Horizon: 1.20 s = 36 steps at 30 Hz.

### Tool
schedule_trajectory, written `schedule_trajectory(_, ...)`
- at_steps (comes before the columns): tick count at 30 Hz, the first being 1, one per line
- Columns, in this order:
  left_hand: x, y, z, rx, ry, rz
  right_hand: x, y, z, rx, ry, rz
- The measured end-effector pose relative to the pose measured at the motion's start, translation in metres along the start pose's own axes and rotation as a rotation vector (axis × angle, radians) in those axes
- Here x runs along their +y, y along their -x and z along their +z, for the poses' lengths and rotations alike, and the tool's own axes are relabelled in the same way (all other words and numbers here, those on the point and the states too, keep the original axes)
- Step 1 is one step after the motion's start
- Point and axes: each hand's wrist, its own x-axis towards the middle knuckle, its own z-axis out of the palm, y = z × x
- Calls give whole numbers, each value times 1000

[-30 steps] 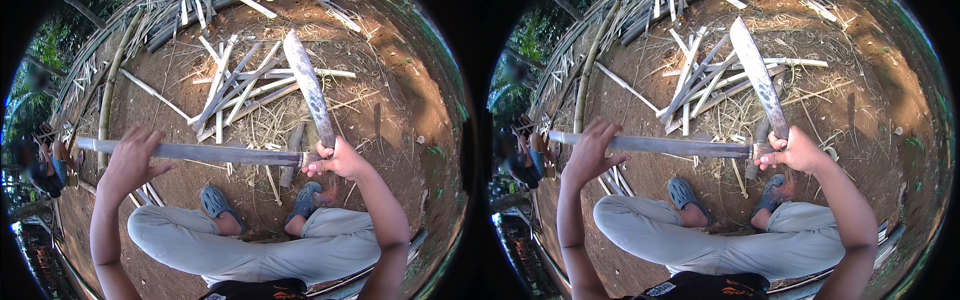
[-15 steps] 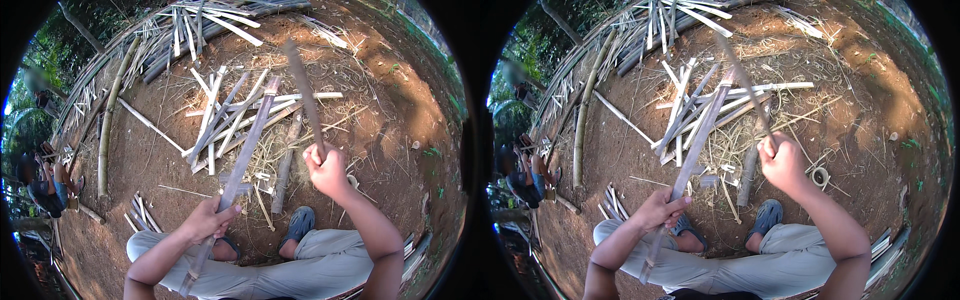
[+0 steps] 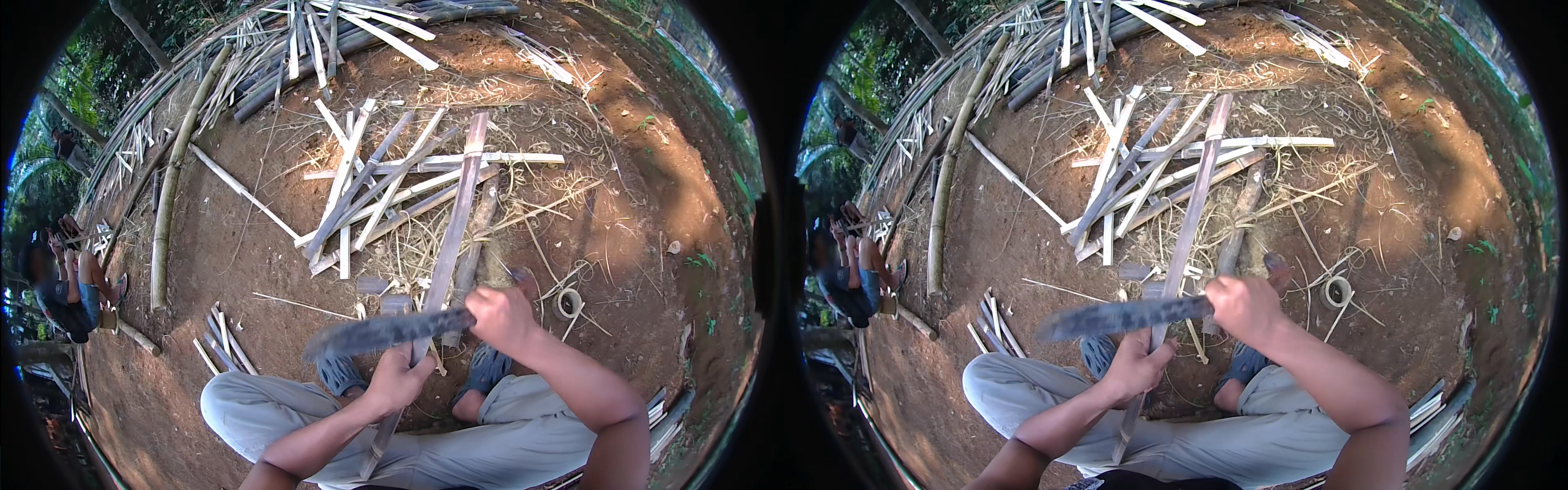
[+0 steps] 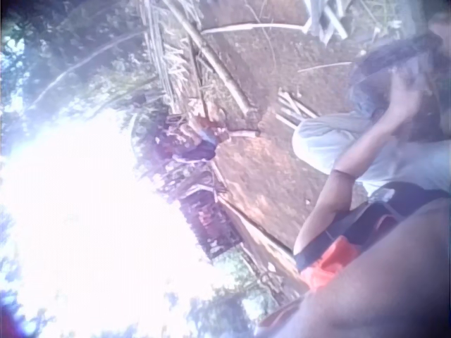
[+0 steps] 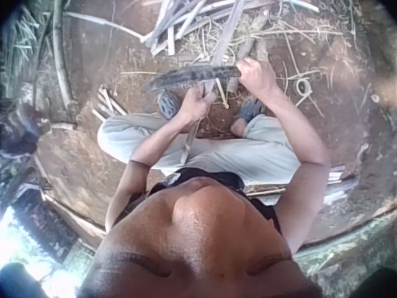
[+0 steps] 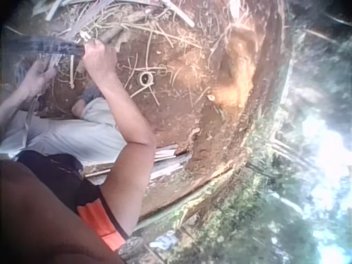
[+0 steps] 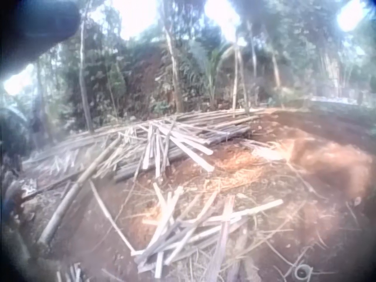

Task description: The person sits on the ground and uses a large knife to split long bamboo poles into thin strips. They hold the bamboo with one hand and strike it with the knife to separate the sections, occasionally using a metal tool to pry the pieces apart.

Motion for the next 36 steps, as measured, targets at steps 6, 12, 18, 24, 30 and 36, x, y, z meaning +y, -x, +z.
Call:
schedule_trajectory(6,-19,10,6,-126,41,-60,46,-24,-25,-7,99,333)
schedule_trajectory(12,-31,7,2,-109,4,34,39,-19,-3,-10,153,78)
schedule_trajectory(18,-30,13,8,-181,-58,9,99,-20,-40,42,206,534)
schedule_trajectory(24,-12,12,-3,-182,29,-65,72,-10,-8,52,63,175)
schedule_trajectory(30,-17,11,9,-238,47,-61,119,-8,-37,24,179,570)
schedule_trajectory(36,-18,12,5,-222,15,-60,75,-7,-8,80,168,-2)
